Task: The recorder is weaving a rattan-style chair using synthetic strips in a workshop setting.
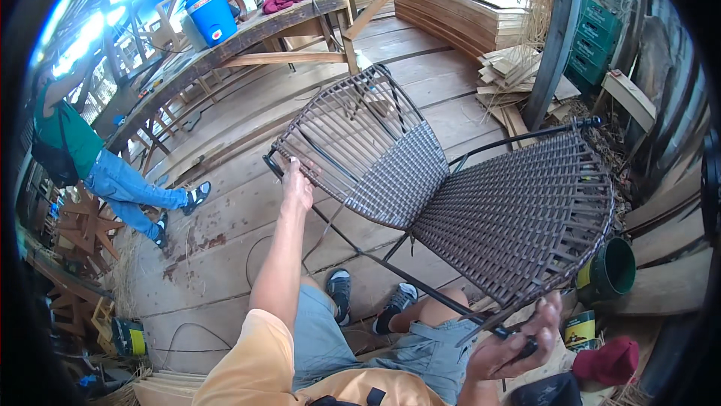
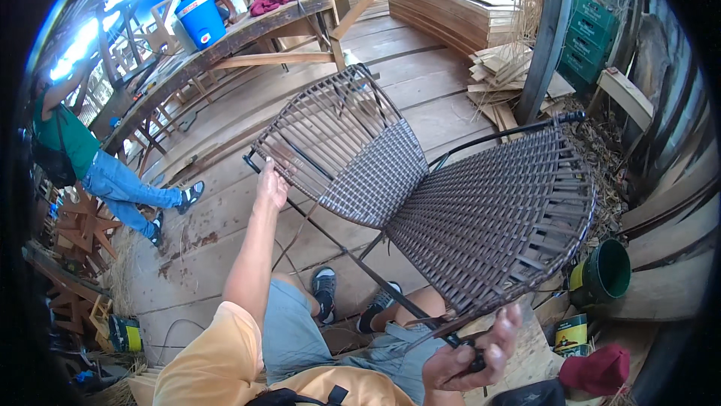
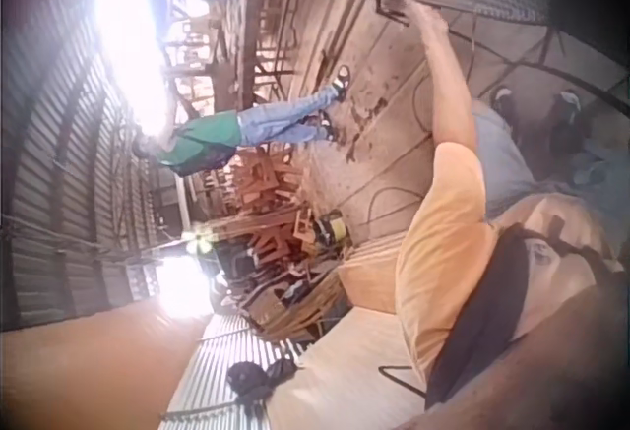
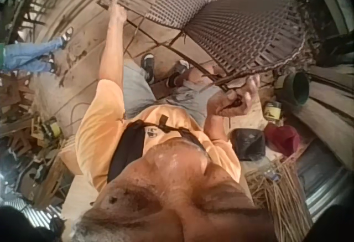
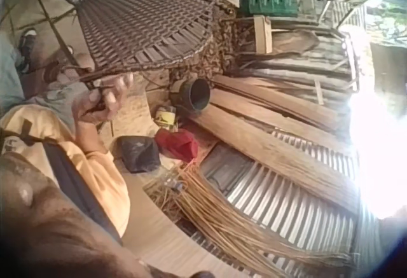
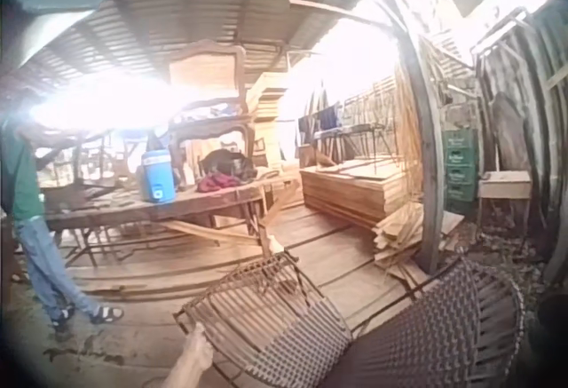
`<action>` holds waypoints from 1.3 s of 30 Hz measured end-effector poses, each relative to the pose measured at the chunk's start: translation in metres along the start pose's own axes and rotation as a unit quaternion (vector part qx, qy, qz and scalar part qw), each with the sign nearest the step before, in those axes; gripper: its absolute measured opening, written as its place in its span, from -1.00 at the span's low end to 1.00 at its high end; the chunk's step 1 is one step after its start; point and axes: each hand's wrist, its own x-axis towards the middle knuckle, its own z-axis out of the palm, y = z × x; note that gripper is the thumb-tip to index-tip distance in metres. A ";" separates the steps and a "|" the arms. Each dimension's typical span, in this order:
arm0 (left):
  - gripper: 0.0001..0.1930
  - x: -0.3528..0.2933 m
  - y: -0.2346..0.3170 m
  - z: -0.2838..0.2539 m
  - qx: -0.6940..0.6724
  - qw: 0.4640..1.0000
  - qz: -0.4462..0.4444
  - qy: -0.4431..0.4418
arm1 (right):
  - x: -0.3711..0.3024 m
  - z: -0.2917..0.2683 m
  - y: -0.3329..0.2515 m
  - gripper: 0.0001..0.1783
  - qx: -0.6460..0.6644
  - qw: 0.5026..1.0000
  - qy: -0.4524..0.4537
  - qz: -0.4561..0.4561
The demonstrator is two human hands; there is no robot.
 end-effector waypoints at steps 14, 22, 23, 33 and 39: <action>-0.79 0.031 -0.008 -0.012 0.066 0.998 0.002 0.023 | 0.106 0.117 0.046 -0.75 0.042 0.994 0.093 -0.024; -0.82 0.052 -0.019 -0.014 -0.042 0.997 0.011 0.062 | 0.137 0.169 0.055 -0.72 0.100 0.990 0.050 -0.086; -0.81 0.055 -0.019 -0.017 -0.058 0.996 0.006 0.065 | 0.141 0.177 0.054 -0.72 0.094 0.990 0.041 -0.093; -0.71 0.032 -0.023 -0.033 -0.153 0.985 -0.016 0.083 | 0.197 0.243 0.053 -0.80 0.141 0.987 0.046 -0.064; -0.79 -0.001 -0.025 -0.043 -0.164 0.981 -0.026 0.099 | 0.210 0.246 0.061 -0.81 0.131 0.989 0.040 -0.061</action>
